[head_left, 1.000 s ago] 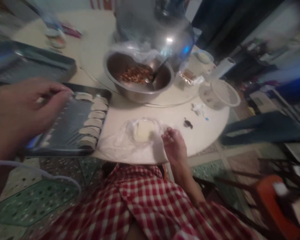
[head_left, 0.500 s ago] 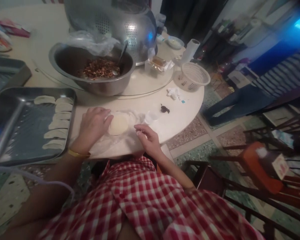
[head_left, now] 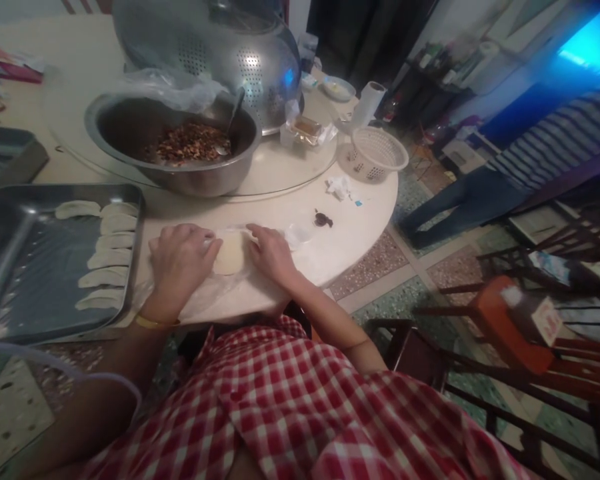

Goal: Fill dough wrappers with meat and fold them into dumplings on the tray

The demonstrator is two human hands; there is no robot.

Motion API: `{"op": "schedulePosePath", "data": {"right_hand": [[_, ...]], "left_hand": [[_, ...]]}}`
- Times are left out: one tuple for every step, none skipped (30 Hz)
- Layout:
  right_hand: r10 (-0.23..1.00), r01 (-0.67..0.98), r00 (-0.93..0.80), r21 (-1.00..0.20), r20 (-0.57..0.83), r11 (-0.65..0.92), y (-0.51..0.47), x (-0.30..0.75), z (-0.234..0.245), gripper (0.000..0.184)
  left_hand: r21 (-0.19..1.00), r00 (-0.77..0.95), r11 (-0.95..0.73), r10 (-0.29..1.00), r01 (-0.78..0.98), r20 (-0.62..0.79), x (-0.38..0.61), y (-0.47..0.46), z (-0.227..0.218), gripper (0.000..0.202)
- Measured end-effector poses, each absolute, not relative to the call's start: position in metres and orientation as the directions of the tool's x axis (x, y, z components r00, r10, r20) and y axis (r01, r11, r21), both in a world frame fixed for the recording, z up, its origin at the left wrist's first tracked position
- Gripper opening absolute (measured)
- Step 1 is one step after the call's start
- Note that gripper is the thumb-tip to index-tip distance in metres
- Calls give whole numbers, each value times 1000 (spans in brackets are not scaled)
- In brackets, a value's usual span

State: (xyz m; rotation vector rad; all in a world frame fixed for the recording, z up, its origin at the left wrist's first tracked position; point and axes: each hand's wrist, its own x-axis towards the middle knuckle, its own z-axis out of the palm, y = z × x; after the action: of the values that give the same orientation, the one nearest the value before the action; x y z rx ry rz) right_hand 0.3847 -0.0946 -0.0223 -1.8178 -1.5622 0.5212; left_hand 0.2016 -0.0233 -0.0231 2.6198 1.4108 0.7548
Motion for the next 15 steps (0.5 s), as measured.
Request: {"op": "schedulePosePath", "data": {"right_hand": [[974,717,191,-695,118,-57,-93,384,-23,40],[977,725,184,-687,112,-58,-92,383,-23,41],[977,726,182,-685,109,-59,-91,383,-24,42],[977,724,183,-688,110,-59,-91,382,-25,42],[976,718,186,-693,114,-56,-91,382,-25,42],[974,711,191,-701,120,-53,-91,382,-26,42],[972,701,196,-712,127,-49,-91,382,-28,41],[971,688,201,-724,130,-46,-91,382,-29,41],[970,674,206,-738,129,-45,-91,382,-30,41],[969,657,213,-752,123,-49,-91,382,-31,41],[969,640,221,-767,113,-56,-91,383,-31,41],[968,622,226,-781,105,-60,-91,383,-32,42],[967,603,231,-796,105,-58,-91,384,-33,42],[965,583,236,-811,112,-48,-92,386,-33,42],[963,558,239,-829,126,-30,-93,387,-33,42]], "left_hand": [[277,450,-571,800,773,397,201,-25,-23,33],[273,447,-568,801,776,398,201,-25,-24,34],[274,446,-567,803,777,395,201,-26,-24,34],[278,449,-568,803,774,391,202,-26,-25,34],[287,453,-572,803,768,387,203,-26,-26,33],[303,454,-574,805,761,383,205,-26,-27,32],[326,451,-573,808,752,379,207,-26,-29,30],[356,443,-569,813,741,377,209,-25,-30,29],[393,432,-564,820,727,376,212,-25,-32,26],[434,415,-555,827,710,378,215,-25,-34,24],[478,395,-545,835,689,383,217,-25,-35,21],[521,378,-538,841,663,387,220,-26,-36,19],[565,369,-539,842,625,394,222,-26,-36,17],[606,367,-546,838,579,404,224,-28,-35,16],[638,372,-559,829,529,417,225,-29,-34,15]]}}
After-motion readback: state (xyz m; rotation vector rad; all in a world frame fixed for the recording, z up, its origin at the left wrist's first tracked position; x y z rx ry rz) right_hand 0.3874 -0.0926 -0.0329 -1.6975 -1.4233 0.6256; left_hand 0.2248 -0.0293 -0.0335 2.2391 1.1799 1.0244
